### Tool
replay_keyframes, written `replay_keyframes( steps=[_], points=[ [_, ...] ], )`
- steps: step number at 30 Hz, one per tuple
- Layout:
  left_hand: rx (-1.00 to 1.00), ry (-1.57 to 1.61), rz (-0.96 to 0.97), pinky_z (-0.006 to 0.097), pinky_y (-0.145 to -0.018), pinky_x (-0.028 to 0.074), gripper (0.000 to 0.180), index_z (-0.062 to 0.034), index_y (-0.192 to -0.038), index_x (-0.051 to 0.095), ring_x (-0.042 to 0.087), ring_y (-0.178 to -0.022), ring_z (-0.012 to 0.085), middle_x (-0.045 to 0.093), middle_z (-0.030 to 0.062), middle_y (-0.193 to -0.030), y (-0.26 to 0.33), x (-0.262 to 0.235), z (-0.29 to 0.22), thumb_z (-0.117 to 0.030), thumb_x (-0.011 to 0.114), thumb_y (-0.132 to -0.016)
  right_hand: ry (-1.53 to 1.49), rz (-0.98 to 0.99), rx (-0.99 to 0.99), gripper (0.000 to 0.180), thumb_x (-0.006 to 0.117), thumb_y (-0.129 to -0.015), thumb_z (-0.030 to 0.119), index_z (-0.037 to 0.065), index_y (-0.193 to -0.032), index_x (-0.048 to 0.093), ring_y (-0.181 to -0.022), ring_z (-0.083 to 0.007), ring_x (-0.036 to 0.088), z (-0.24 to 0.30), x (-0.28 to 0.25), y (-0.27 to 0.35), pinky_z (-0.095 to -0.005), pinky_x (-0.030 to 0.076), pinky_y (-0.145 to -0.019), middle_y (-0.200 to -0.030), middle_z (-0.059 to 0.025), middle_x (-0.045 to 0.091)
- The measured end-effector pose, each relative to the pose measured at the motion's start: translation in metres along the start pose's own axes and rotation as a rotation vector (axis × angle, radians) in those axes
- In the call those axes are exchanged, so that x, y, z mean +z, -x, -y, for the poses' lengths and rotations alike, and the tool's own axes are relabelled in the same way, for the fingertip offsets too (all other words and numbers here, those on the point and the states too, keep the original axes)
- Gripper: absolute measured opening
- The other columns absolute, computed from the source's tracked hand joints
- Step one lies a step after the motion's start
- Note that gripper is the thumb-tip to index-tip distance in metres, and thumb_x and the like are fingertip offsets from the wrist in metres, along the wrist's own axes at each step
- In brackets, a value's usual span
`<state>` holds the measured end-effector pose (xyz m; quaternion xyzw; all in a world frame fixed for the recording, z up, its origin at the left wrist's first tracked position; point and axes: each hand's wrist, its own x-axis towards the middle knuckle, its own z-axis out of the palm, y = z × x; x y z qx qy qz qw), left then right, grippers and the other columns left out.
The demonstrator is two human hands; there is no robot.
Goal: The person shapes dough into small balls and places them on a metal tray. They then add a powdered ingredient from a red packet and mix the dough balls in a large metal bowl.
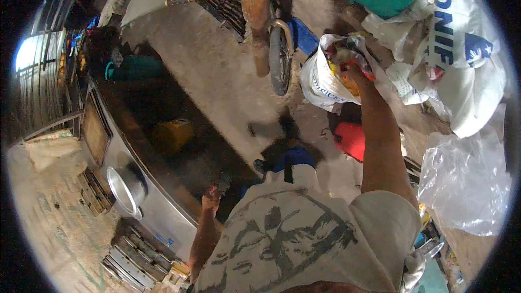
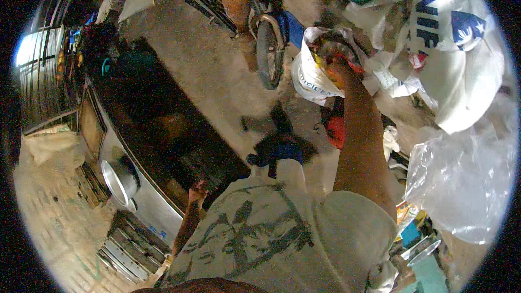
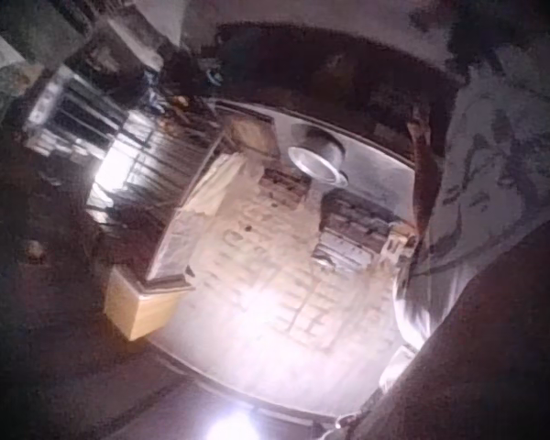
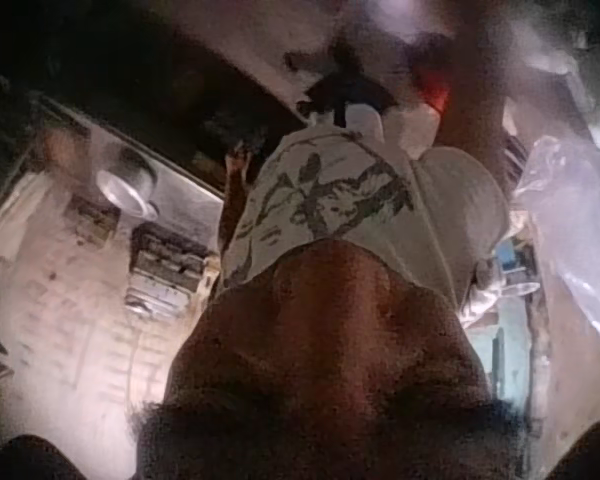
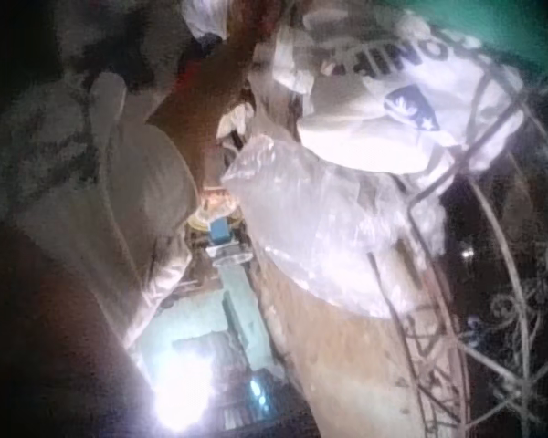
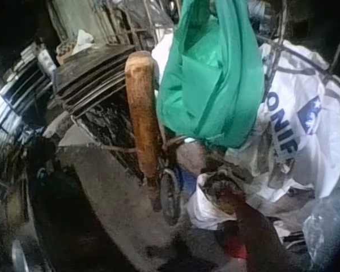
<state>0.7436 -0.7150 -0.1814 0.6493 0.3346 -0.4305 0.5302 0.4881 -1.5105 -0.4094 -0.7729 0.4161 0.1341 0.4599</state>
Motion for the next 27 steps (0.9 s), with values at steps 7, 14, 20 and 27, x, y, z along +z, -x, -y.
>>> replay_keyframes(
  steps=[7,14,20,27],
  points=[
    [0.084,-0.439,-0.029,0.028,-0.077,0.048,0.055,0.0012,-0.14,0.05,0.059,-0.086,0.0168,0.064,0.0099,-0.118,0.017,0.052,-0.014,-0.009,0.069,-0.089,0.278,0.072,0.004,0.029,0.06,-0.095,0.025,-0.001,-0.106,0.068,-0.094,-0.0243,0.067,0.017,0.008,-0.007,-0.0392,0.05,-0.084,-0.104,-0.0157,0.071],
    [0.018,-0.586,-0.063,0.029,-0.073,0.048,0.064,-0.0022,-0.146,0.044,0.057,-0.082,0.0126,0.065,0.008,-0.116,0.029,0.096,-0.031,-0.019,0.073,-0.092,0.29,0.081,0.035,0.029,0.059,-0.095,0.025,-0.001,-0.104,0.068,-0.092,-0.0265,0.067,0.008,0.031,-0.033,-0.0405,0.05,-0.083,-0.101,-0.0173,0.071],
    [-0.006,-0.539,-0.322,0.028,-0.064,0.047,0.066,-0.0089,-0.15,0.038,0.058,-0.077,0.0118,0.066,0.0064,-0.108,0.023,0.092,-0.021,-0.024,0.071,-0.095,0.329,0.032,0.05,0.029,0.058,-0.095,0.024,-0.002,-0.101,0.069,-0.09,-0.0283,0.067,0.01,0.045,-0.047,-0.0417,0.051,-0.082,-0.099,-0.0187,0.071],
    [0.042,-0.119,-0.12,0.037,-0.088,0.054,0.07,-0.0107,-0.156,0.024,0.065,-0.107,0.026,0.068,0.0107,-0.106,0.074,-0.022,0.021,-0.02,0.062,-0.098,0.459,-0.13,-0.043,0.028,0.057,-0.095,0.023,-0.002,-0.099,0.069,-0.088,-0.0304,0.068,0.063,0.028,-0.006,-0.043,0.051,-0.081,-0.096,-0.0203,0.071]
  ],
)
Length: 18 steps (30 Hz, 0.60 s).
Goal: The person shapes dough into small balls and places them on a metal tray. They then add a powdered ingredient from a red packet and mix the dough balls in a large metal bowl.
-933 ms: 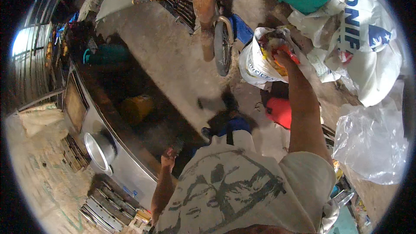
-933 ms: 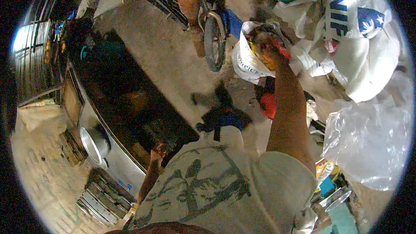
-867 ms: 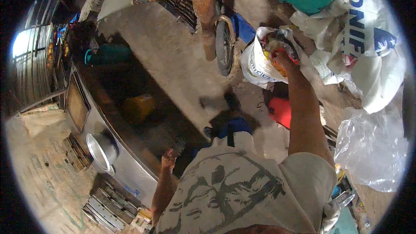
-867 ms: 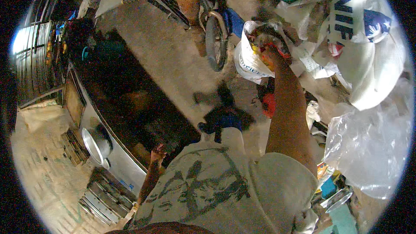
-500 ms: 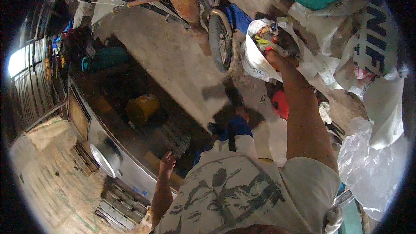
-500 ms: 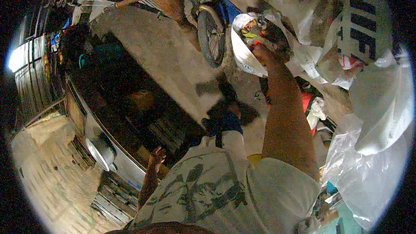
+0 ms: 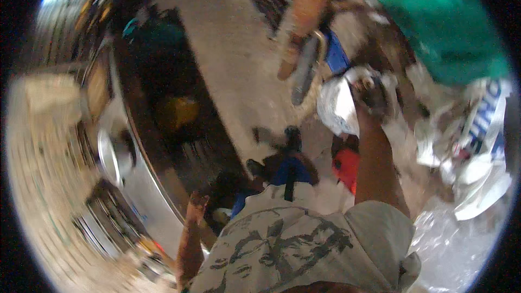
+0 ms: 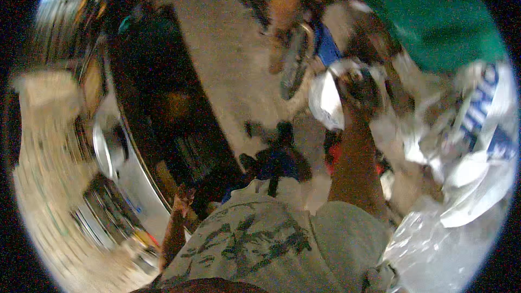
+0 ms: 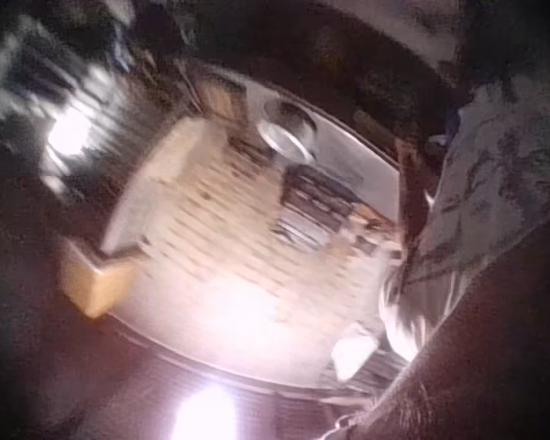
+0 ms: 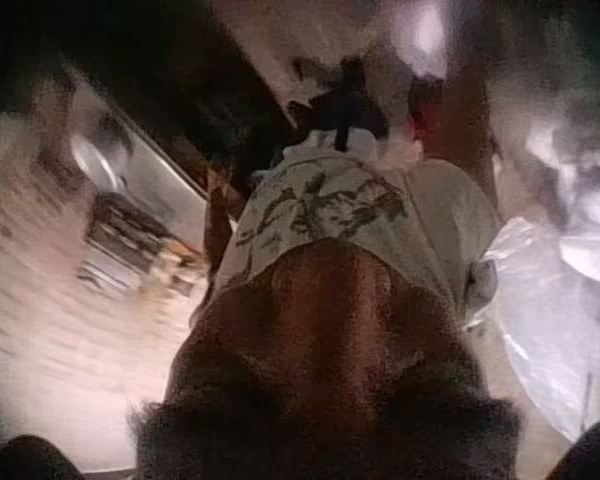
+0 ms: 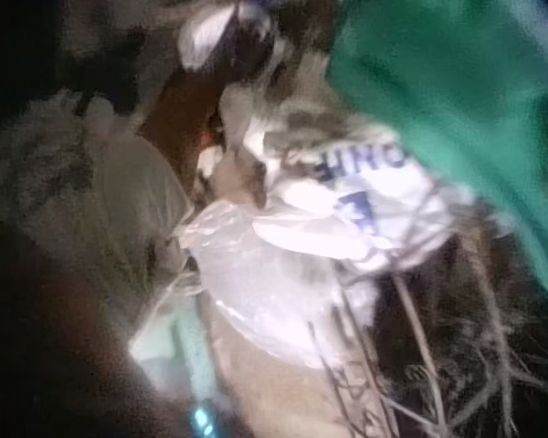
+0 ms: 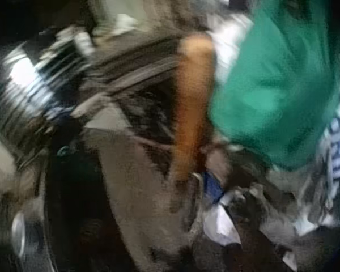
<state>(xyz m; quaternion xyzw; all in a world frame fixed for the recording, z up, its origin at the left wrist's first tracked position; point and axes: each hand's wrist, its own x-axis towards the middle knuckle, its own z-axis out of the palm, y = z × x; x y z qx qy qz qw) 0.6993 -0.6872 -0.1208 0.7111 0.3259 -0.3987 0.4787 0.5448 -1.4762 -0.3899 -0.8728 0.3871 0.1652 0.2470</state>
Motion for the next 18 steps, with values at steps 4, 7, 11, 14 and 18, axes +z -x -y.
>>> replay_keyframes(
  steps=[4,7,11,14,18],
  points=[
    [0.198,-0.346,-0.013,0.037,-0.102,0.047,0.072,-0.0045,-0.154,0.028,0.059,-0.122,0.0259,0.064,0.018,-0.126,0.066,-0.064,0.086,-0.029,0.064,-0.096,0.079,-0.151,-0.09,0.029,0.056,-0.095,0.023,-0.003,-0.097,0.069,-0.087,-0.0316,0.068,0.04,-0.063,0.058,-0.0438,0.052,-0.08,-0.094,-0.0212,0.071],
    [0.288,-0.412,-0.039,0.038,-0.105,0.045,0.071,0.0044,-0.147,0.039,0.061,-0.121,0.0284,0.064,0.0223,-0.128,0.085,-0.082,0.139,-0.033,0.068,-0.093,0.134,-0.3,-0.132,0.029,0.056,-0.095,0.023,-0.003,-0.096,0.069,-0.086,-0.0326,0.068,0.071,-0.106,0.096,-0.0443,0.052,-0.08,-0.093,-0.0219,0.071],
    [0.186,0.004,-0.205,0.037,-0.099,0.049,0.072,-0.001,-0.147,0.044,0.064,-0.116,0.0277,0.067,0.0218,-0.122,0.112,-0.055,0.219,-0.035,0.072,-0.089,0.202,-0.558,-0.174,0.029,0.055,-0.095,0.022,-0.003,-0.094,0.069,-0.084,-0.0338,0.068,0.115,-0.132,0.134,-0.0451,0.052,-0.079,-0.092,-0.0228,0.071],
    [0.068,-0.313,-0.462,0.037,-0.096,0.05,0.071,-0.0033,-0.143,0.051,0.065,-0.112,0.0274,0.069,0.0211,-0.117,0.15,-0.044,0.278,-0.039,0.072,-0.086,0.22,-0.627,-0.216,0.029,0.055,-0.094,0.022,-0.003,-0.093,0.069,-0.083,-0.0347,0.068,0.152,-0.117,0.17,-0.0457,0.053,-0.078,-0.091,-0.0235,0.071],
    [-0.068,-0.025,-0.337,0.04,-0.105,0.045,0.073,-0.0014,-0.142,0.052,0.058,-0.127,0.034,0.063,0.024,-0.132,0.189,-0.027,0.373,-0.048,0.066,-0.088,0.04,-0.227,-0.579,0.027,0.057,-0.093,0.02,-0.004,-0.092,0.069,-0.082,-0.0349,0.068,0.24,-0.051,0.223,-0.0455,0.053,-0.077,-0.089,-0.0234,0.071]
  ],
)
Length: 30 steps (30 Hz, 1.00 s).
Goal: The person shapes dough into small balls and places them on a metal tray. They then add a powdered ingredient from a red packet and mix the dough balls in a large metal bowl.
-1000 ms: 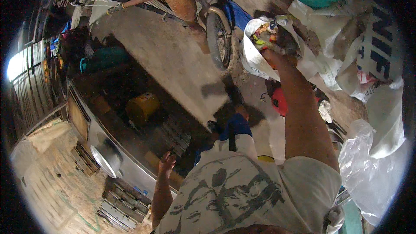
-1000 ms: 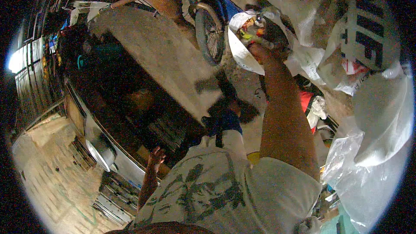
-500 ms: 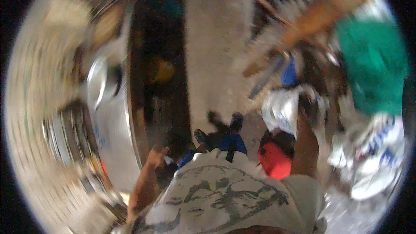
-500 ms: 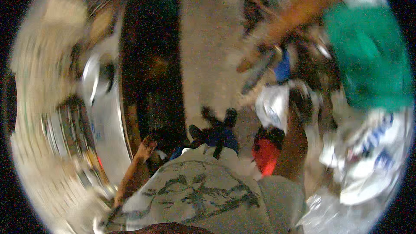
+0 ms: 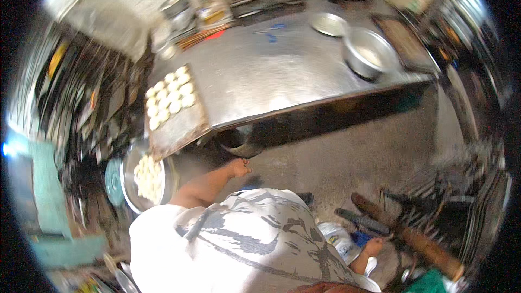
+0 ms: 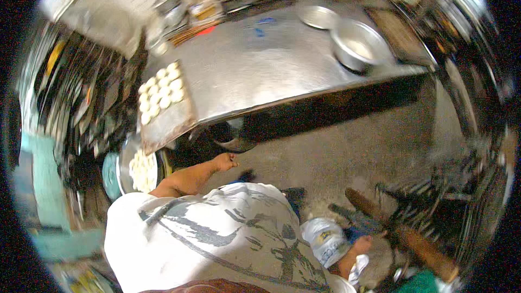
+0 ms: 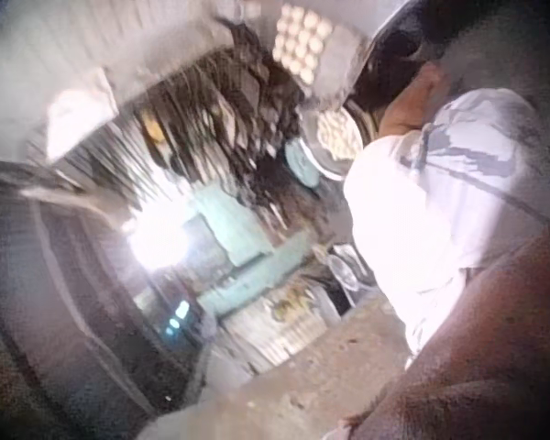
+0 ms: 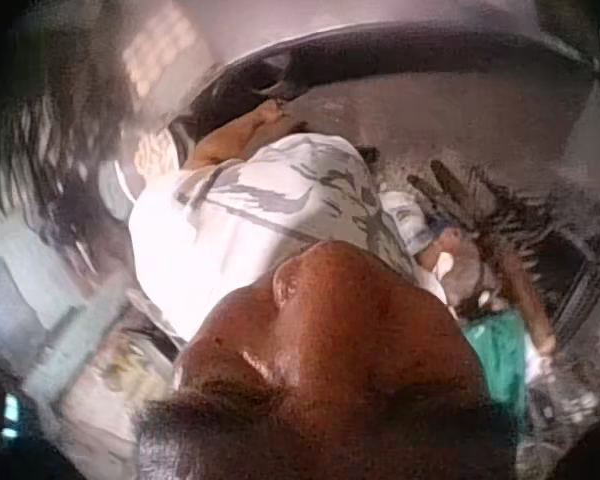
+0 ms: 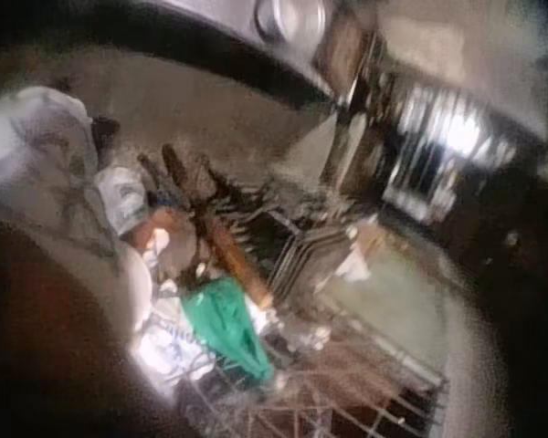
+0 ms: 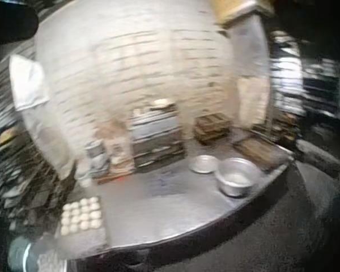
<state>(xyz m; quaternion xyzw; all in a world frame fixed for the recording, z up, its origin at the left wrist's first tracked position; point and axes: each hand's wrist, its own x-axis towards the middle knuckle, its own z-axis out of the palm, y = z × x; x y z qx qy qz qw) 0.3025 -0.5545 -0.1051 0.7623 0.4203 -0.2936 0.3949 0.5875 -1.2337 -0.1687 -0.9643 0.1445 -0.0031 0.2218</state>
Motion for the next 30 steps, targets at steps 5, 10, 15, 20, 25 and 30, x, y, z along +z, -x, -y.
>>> replay_keyframes(
  steps=[5,10,15,20,25,30],
  points=[
    [0.074,-0.019,-0.153,0.045,-0.113,0.038,0.072,-0.0032,-0.143,0.052,0.048,-0.136,0.0354,0.046,0.0229,-0.151,0.004,0.046,0.186,-0.054,0.056,-0.092,0.086,0.489,-0.611,0.021,0.072,-0.084,0.015,0.0,-0.099,0.07,-0.085,-0.025,0.067,0.214,0.101,0.049,-0.0391,0.052,-0.079,-0.088,-0.0147,0.071],
    [-0.112,0.255,-0.423,0.044,-0.101,0.049,0.055,-0.0073,-0.136,0.061,0.062,-0.117,0.0385,0.064,0.0201,-0.127,0.035,0.147,0.393,-0.041,0.062,-0.092,-0.158,0.777,-1.063,0.031,0.072,-0.09,0.014,0.001,-0.118,0.066,-0.094,-0.0267,0.069,0.43,0.138,0.234,-0.0353,0.053,-0.087,-0.103,-0.0144,0.071],
    [-0.288,0.114,-0.292,0.042,-0.092,0.053,0.044,-0.0076,-0.126,0.067,0.067,-0.107,0.0358,0.071,0.0175,-0.112,0.139,0.232,0.51,-0.033,0.067,-0.091,-0.225,0.982,-1.272,0.029,0.069,-0.092,0.009,0.002,-0.12,0.066,-0.09,-0.0176,0.068,0.548,0.119,0.422,-0.0312,0.054,-0.083,-0.1,-0.0088,0.072],
    [-0.614,0.676,-0.275,0.043,-0.093,0.052,0.043,-0.0038,-0.123,0.068,0.066,-0.11,0.0347,0.07,0.0187,-0.116,0.233,0.268,0.522,-0.034,0.065,-0.093,-0.325,1.155,-1.252,0.027,0.068,-0.094,0.012,0.001,-0.119,0.067,-0.086,-0.0122,0.065,0.579,0.115,0.544,-0.0288,0.053,-0.08,-0.096,-0.006,0.072],
    [-0.668,0.88,-0.433,0.043,-0.096,0.05,0.047,0.0001,-0.124,0.066,0.065,-0.113,0.0347,0.068,0.0203,-0.122,0.24,0.281,0.526,-0.036,0.064,-0.094,-0.266,1.354,-1.477,0.025,0.065,-0.096,0.013,0.0,-0.117,0.067,-0.09,-0.0116,0.064,0.619,0.106,0.631,-0.0271,0.051,-0.084,-0.099,-0.0053,0.071],
    [-0.665,1.403,-0.85,0.036,-0.078,0.054,0.041,-0.0004,-0.121,0.068,0.068,-0.085,0.0227,0.073,0.0137,-0.1,0.24,0.239,0.502,-0.03,0.068,-0.093,-0.265,1.752,-1.46,0.032,0.064,-0.097,0.013,-0.002,-0.125,0.062,-0.095,-0.0121,0.063,0.664,0.1,0.724,-0.0274,0.051,-0.086,-0.106,-0.0057,0.069]
  ],
)
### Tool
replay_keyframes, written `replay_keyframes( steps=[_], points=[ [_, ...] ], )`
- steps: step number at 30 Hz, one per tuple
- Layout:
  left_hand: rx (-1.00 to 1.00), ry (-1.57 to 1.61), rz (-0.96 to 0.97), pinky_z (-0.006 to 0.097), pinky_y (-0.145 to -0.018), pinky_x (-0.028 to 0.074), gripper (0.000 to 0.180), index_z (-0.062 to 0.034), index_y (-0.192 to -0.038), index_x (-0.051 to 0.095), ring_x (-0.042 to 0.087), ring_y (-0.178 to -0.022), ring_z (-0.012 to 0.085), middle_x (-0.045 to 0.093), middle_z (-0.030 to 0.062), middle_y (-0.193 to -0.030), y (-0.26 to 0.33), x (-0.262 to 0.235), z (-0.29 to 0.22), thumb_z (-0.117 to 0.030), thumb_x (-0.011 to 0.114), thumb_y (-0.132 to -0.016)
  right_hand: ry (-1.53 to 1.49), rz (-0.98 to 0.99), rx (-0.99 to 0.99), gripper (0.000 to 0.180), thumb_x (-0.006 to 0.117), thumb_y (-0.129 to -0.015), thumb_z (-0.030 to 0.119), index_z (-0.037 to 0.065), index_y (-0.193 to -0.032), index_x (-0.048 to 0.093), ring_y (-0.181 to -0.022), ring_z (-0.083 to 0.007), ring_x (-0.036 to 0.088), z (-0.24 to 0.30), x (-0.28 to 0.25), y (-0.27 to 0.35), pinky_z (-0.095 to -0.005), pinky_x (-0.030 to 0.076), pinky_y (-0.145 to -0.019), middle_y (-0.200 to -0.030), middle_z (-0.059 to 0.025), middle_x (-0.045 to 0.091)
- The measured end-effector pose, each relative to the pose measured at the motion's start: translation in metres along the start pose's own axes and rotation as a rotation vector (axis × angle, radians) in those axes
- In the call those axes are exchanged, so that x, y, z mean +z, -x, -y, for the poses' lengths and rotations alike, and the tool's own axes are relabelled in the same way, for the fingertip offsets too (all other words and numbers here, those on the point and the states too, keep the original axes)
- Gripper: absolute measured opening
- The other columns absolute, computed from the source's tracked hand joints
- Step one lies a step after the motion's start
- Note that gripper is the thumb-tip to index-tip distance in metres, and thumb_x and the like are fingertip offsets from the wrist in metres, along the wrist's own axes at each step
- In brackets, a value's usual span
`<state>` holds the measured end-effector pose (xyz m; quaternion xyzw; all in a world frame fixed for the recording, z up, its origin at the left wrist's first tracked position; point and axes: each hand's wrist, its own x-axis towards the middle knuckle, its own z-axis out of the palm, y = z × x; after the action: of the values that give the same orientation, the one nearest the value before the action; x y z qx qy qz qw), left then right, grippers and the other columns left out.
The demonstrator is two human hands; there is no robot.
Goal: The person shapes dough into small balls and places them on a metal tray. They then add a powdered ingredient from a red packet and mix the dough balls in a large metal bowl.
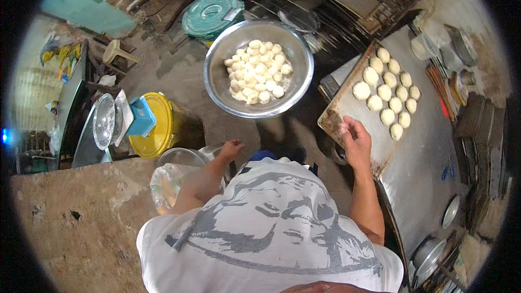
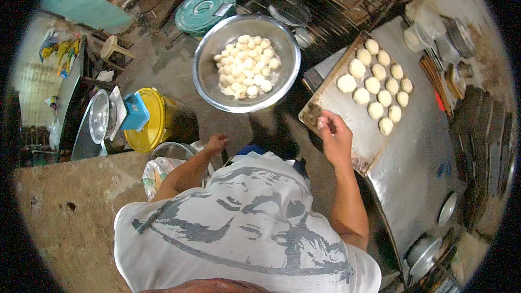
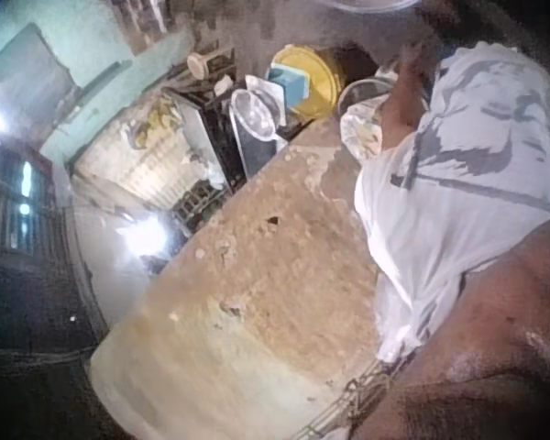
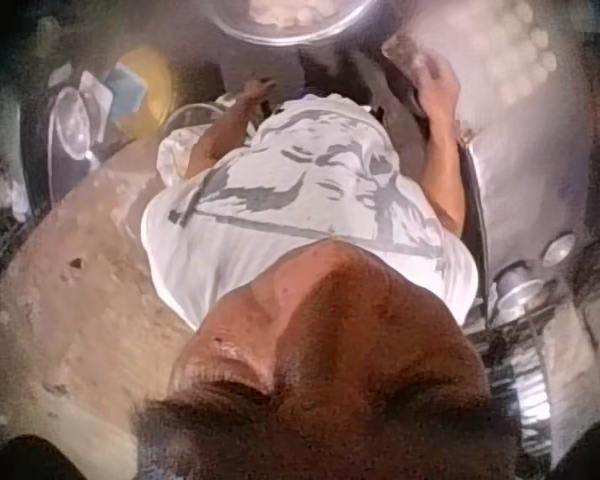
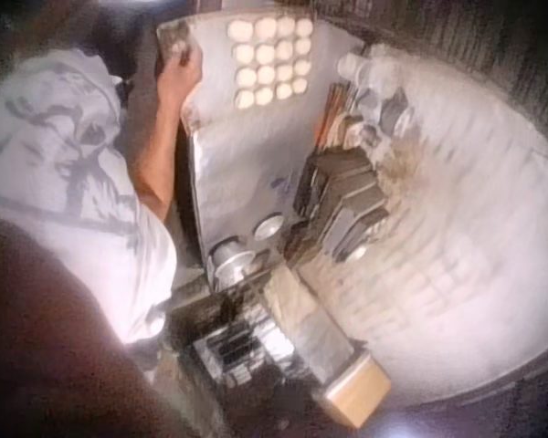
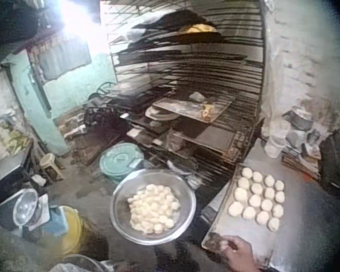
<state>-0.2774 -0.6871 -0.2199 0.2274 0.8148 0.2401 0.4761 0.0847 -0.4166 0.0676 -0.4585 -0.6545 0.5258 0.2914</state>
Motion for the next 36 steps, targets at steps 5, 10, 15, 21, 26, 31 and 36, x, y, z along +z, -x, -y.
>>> replay_keyframes(
  steps=[5,10,15,21,26,31,36],
  points=[
    [0.199,0.202,-0.169,0.032,-0.082,0.051,0.042,0.0049,-0.125,0.063,0.064,-0.093,0.0185,0.071,0.0116,-0.105,0.001,-0.041,-0.11,-0.027,0.063,-0.097,-0.447,0.206,0.262,0.037,0.06,-0.098,0.015,0.005,-0.133,0.054,-0.093,-0.0169,0.067,0.032,0.071,-0.074,-0.0301,0.054,-0.079,-0.11,-0.0083,0.069],
    [0.153,0.472,-0.454,0.037,-0.1,0.046,0.055,0.006,-0.129,0.06,0.061,-0.119,0.0303,0.064,0.0221,-0.128,-0.122,-0.112,-0.155,-0.035,0.067,-0.092,-0.664,0.25,0.561,0.036,0.061,-0.097,0.018,0.009,-0.131,0.053,-0.093,-0.0171,0.063,0.004,0.202,-0.157,-0.0287,0.05,-0.073,-0.113,-0.0056,0.065],
    [-0.118,0.641,-0.48,0.042,-0.109,0.039,0.074,0.0084,-0.142,0.047,0.053,-0.13,0.0368,0.055,0.025,-0.141,-0.276,-0.148,-0.136,-0.047,0.06,-0.094,-0.51,0.079,1.105,0.066,0.064,-0.09,0.044,0.016,-0.147,0.044,-0.14,-0.0329,0.036,-0.105,0.331,-0.225,-0.0592,0.031,-0.11,-0.15,-0.0137,0.042],
    [-0.435,1.005,-0.05,0.048,-0.107,0.041,0.079,-0.0009,-0.148,0.044,0.054,-0.128,0.0338,0.054,0.0189,-0.142,-0.316,-0.117,-0.158,-0.062,0.047,-0.097,-0.936,-0.08,1.428,0.095,0.043,-0.084,0.08,0.019,-0.156,0.034,-0.15,-0.0344,0.025,-0.202,0.437,-0.27,-0.0554,0.011,-0.121,-0.163,-0.0104,0.029],
    [-0.445,1.18,0.356,0.048,-0.098,0.046,0.068,-0.0074,-0.139,0.052,0.059,-0.115,0.0257,0.064,0.0106,-0.128,-0.301,-0.148,-0.187,-0.062,0.044,-0.099,-1.014,-0.083,1.276,0.095,0.041,-0.089,0.079,0.01,-0.154,0.034,-0.141,-0.037,0.038,-0.17,0.471,-0.28,-0.0551,0.026,-0.115,-0.155,-0.0124,0.04],
    [-0.314,0.95,0.131,0.041,-0.091,0.042,0.065,-0.009,-0.128,0.056,0.056,-0.096,0.0176,0.064,0.004,-0.116,-0.33,-0.209,-0.187,-0.065,0.049,-0.095,-0.349,0.045,0.831,0.074,0.052,-0.098,0.057,0.005,-0.149,0.042,-0.116,-0.0333,0.057,-0.164,0.378,-0.328,-0.0473,0.045,-0.098,-0.148,-0.0157,0.047],
    [-0.585,1.02,-0.092,0.047,-0.112,0.034,0.089,-0.0051,-0.147,0.044,0.049,-0.13,0.0329,0.051,0.0172,-0.142,-0.386,-0.182,-0.185,-0.074,0.047,-0.092,-0.443,-0.309,0.916,0.08,0.049,-0.097,0.063,0.002,-0.148,0.043,-0.132,-0.0316,0.05,-0.224,0.34,-0.413,-0.0503,0.039,-0.11,-0.148,-0.0143,0.051]
  ],
)
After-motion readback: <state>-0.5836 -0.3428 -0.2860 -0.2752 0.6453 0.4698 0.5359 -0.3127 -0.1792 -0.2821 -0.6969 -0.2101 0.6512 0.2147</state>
